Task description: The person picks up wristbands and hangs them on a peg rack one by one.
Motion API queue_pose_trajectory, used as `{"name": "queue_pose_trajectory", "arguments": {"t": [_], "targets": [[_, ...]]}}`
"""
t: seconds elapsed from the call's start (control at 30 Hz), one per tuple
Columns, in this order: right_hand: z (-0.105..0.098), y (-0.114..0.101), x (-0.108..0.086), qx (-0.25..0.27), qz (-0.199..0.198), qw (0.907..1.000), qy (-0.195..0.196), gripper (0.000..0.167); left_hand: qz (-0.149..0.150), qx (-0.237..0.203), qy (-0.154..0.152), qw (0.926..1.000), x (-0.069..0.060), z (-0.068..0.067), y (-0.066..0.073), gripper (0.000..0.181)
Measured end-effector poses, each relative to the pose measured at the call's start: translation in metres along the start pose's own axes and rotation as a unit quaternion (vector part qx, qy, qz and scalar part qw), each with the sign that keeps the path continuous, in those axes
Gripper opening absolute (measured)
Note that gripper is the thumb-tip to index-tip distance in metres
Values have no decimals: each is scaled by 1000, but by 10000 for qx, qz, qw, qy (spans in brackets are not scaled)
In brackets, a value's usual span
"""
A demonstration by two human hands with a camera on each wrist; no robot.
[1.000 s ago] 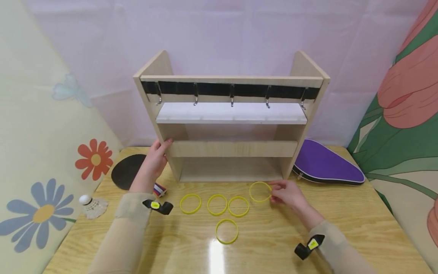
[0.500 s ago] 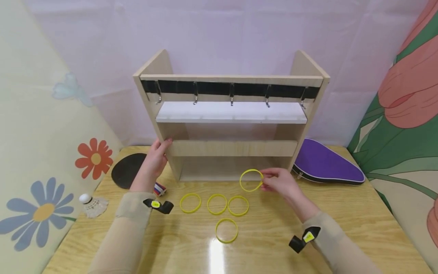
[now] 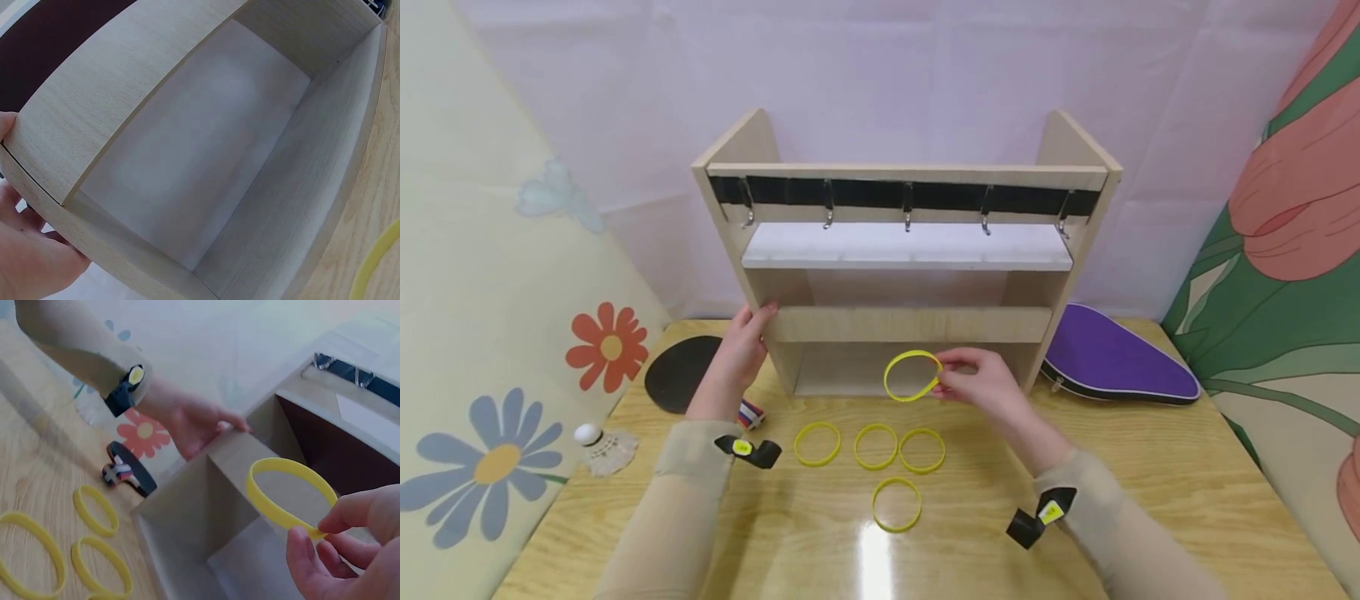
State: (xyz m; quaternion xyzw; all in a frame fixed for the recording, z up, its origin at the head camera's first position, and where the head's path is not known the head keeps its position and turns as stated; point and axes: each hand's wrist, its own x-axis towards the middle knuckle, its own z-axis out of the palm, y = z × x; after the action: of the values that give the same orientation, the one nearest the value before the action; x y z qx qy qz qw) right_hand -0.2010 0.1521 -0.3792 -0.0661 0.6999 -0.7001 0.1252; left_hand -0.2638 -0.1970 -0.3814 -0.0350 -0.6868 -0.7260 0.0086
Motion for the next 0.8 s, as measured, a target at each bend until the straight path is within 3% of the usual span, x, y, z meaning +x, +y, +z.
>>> {"name": "queue_pose_trajectory", "arguments": {"t": [0.33, 0.8], "targets": [[25, -25, 6, -143, -200, 9996, -117, 41, -23, -17, 52, 10000, 2, 0, -2, 51], [54, -53, 10, 479, -618, 9969, -81, 39, -36, -3, 112, 9999, 1, 2, -2, 52]]}}
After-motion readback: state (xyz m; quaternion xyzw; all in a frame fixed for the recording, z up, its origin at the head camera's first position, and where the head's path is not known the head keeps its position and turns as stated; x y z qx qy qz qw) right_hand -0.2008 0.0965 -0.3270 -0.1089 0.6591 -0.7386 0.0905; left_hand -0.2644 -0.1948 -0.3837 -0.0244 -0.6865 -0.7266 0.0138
